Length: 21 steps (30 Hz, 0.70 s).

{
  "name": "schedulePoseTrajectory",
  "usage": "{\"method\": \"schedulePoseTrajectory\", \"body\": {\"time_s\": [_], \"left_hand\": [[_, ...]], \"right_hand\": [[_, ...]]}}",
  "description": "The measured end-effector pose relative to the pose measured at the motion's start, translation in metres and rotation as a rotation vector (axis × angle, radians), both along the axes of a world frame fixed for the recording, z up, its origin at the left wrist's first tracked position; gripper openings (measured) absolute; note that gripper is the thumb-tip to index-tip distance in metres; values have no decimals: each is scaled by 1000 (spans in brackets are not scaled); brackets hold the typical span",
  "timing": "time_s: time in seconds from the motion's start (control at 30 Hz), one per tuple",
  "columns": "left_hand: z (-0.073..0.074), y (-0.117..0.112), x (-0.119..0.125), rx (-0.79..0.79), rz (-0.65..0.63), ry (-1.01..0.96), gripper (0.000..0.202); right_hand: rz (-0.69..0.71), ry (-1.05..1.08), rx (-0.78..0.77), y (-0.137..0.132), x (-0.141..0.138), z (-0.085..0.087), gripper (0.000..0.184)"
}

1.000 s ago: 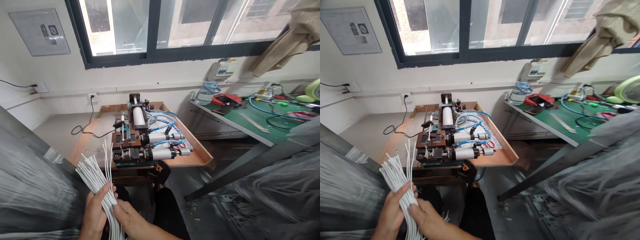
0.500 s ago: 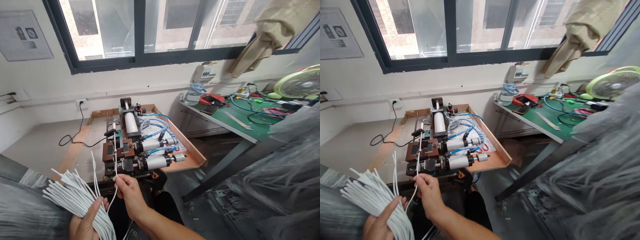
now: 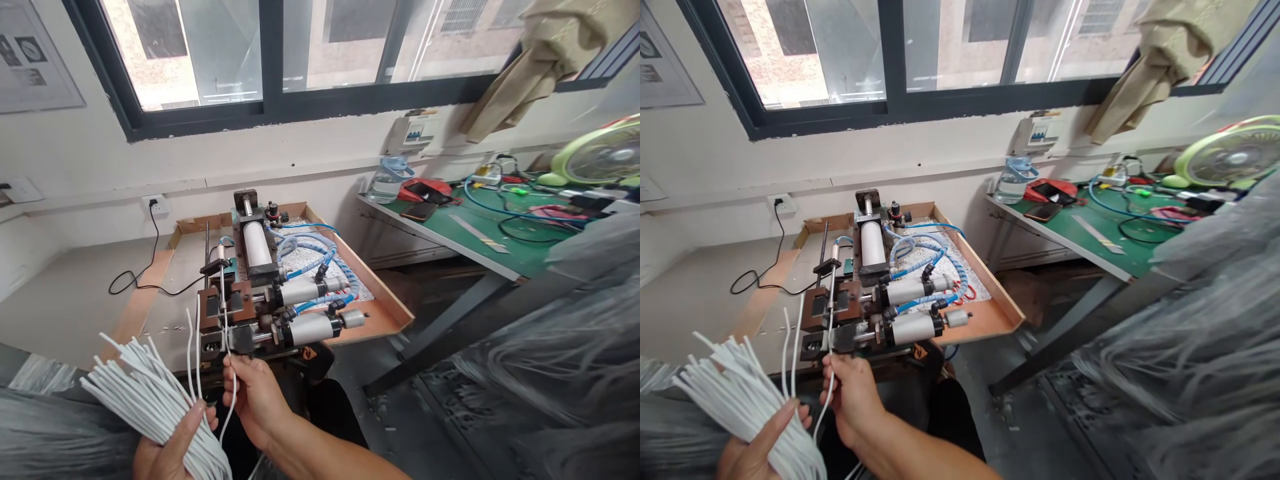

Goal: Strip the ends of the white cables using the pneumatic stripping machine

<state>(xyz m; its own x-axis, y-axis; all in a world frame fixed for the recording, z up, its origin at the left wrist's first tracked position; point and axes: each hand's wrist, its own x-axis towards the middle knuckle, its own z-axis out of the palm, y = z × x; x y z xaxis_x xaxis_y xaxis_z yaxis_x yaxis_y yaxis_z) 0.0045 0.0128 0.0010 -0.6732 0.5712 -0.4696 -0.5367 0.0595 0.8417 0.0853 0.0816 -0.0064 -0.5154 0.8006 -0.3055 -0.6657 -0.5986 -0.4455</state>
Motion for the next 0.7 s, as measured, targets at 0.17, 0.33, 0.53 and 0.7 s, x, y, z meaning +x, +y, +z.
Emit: {"method": "schedulePoseTrajectory", "body": {"time_s": [0.17, 0.33, 0.53, 0.7], "left_hand": [[-1, -2, 3, 15, -64, 2, 25], [0, -4, 7, 22, -176, -32, 23], [-6, -10, 1, 6, -131, -35, 25], [-5, -12, 1, -11, -54, -40, 26]], "right_hand": [[104, 97, -48, -3, -2, 4, 20], [153, -120, 156, -8, 0, 6, 26], [-13, -267, 286, -17, 11, 5, 23], [-28, -305, 256, -20, 18, 0, 20]]}}
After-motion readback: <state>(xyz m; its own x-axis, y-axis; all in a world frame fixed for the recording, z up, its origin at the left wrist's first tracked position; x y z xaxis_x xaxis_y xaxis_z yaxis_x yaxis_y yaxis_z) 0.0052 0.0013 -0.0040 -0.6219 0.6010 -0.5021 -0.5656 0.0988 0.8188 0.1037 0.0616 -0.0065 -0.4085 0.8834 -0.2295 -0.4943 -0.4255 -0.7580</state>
